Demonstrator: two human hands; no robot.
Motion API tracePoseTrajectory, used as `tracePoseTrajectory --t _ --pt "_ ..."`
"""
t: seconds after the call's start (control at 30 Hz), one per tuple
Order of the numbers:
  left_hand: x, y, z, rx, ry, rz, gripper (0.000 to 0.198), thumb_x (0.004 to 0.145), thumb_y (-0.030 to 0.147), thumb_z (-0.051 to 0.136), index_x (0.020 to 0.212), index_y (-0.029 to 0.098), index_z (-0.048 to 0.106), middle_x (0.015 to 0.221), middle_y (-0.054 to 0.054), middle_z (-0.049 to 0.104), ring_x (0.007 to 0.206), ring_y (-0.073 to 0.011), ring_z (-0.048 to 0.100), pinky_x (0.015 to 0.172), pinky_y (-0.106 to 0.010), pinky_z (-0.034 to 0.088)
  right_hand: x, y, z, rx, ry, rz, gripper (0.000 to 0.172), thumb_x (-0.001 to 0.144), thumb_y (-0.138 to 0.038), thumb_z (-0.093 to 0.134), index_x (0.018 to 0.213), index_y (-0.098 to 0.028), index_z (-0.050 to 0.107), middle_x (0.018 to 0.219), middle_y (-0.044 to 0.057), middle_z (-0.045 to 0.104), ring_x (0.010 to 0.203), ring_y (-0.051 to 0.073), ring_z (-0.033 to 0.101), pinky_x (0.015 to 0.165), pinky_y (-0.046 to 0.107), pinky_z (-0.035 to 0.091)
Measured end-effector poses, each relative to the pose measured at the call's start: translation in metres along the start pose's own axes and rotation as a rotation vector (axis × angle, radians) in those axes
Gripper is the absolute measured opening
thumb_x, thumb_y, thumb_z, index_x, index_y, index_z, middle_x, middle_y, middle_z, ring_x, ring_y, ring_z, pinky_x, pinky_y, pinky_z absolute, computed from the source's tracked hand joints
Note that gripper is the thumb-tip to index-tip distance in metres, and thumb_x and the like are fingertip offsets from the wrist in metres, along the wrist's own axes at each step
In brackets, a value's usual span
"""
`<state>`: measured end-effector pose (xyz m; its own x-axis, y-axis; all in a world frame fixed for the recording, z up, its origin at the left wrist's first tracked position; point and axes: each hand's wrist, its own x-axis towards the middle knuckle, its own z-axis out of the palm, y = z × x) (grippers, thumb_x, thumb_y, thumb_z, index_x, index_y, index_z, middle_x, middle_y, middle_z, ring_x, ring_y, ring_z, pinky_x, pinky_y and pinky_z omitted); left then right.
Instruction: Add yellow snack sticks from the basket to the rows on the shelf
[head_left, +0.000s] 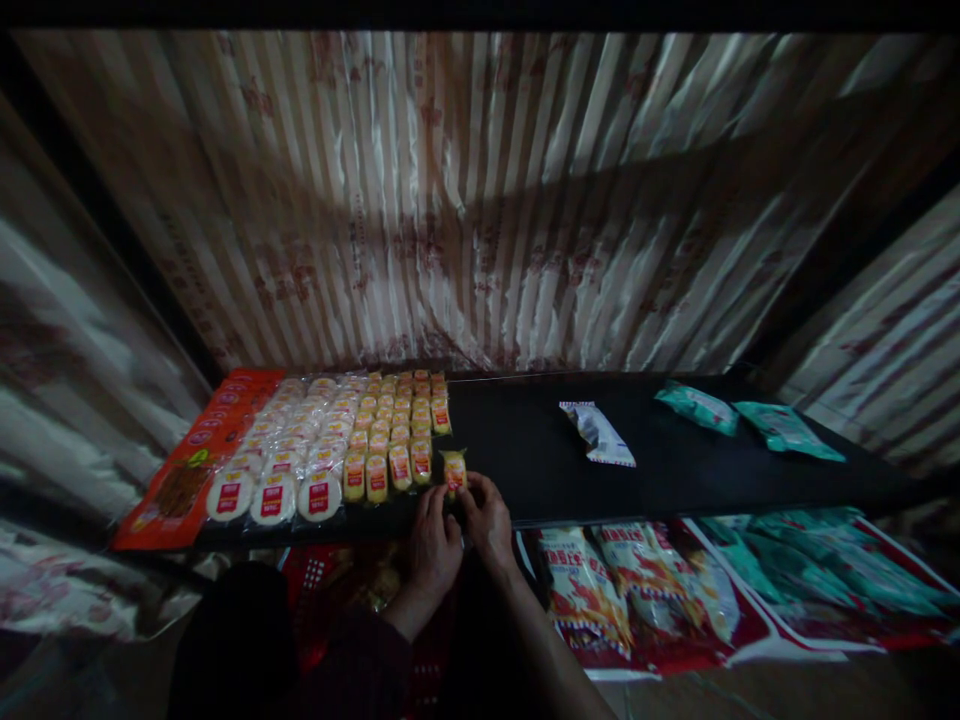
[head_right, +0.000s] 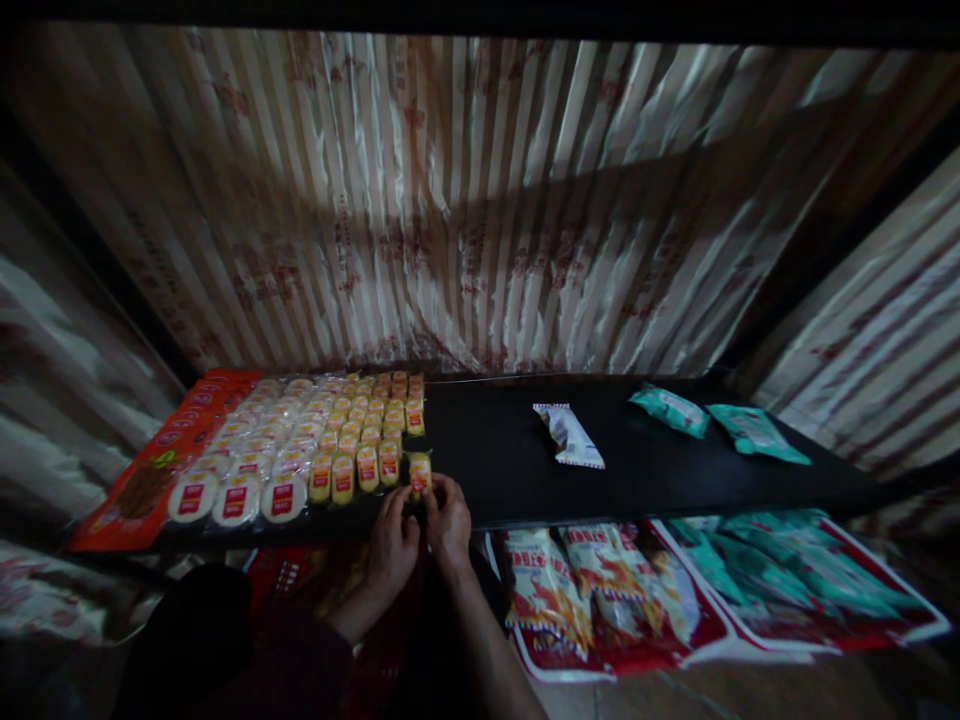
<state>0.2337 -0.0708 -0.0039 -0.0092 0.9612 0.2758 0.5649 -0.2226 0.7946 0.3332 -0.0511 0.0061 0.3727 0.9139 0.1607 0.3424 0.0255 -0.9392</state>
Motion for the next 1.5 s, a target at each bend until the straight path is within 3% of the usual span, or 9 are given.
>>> tracePoseTrajectory --t 0.47,0.67,0.93,1.5 --pt "0.024 -0.007 0.021 -0.112 -0.046 -0.004 0.057 0.07 0.004 0.039 0.124 0.017 0.053 0.137 -0.009 0.048 0.129 -0.0183 0.041 0.111 -0.039 0.031 0.032 -0.002 0.009 -0.272 -0.006 0.031 0.027 0.08 -0.036 0.045 0.096 -0.022 0.061 0.094 0.004 0.067 0.084 0.019 0.062 0.077 0.031 0.047" --pt "0.031 -0.002 0.026 -0.137 -0.083 -0.046 0.053 0.076 0.007 0.037 0.126 0.014 0.051 0.143 -0.011 0.041 0.133 -0.0184 0.035 0.113 -0.038 0.027 0.041 0.001 0.013 -0.276 0.01 0.031 0.029 0.08 -0.038 0.045 0.097 -0.021 0.061 0.095 0.004 0.068 0.084 0.018 0.063 0.074 0.03 0.046" --pt "0.039 0.0 0.024 -0.181 -0.094 -0.044 0.044 0.089 0.025 0.033 0.127 0.012 0.051 0.144 -0.013 0.039 0.133 -0.0198 0.035 0.113 -0.04 0.027 0.057 0.005 0.017 -0.275 -0.029 0.045 0.031 0.08 -0.04 0.044 0.098 -0.021 0.06 0.096 0.005 0.068 0.083 0.018 0.063 0.074 0.03 0.046" --pt "0.061 -0.003 0.04 -0.231 -0.014 -0.03 0.049 0.091 0.033 0.032 0.135 0.014 0.041 0.148 -0.011 0.033 0.137 -0.0188 0.028 0.115 -0.038 0.022 0.077 0.003 0.03 -0.091 -0.07 0.026 0.031 0.077 -0.038 0.045 0.097 -0.021 0.06 0.092 0.004 0.069 0.081 0.017 0.064 0.075 0.03 0.049"
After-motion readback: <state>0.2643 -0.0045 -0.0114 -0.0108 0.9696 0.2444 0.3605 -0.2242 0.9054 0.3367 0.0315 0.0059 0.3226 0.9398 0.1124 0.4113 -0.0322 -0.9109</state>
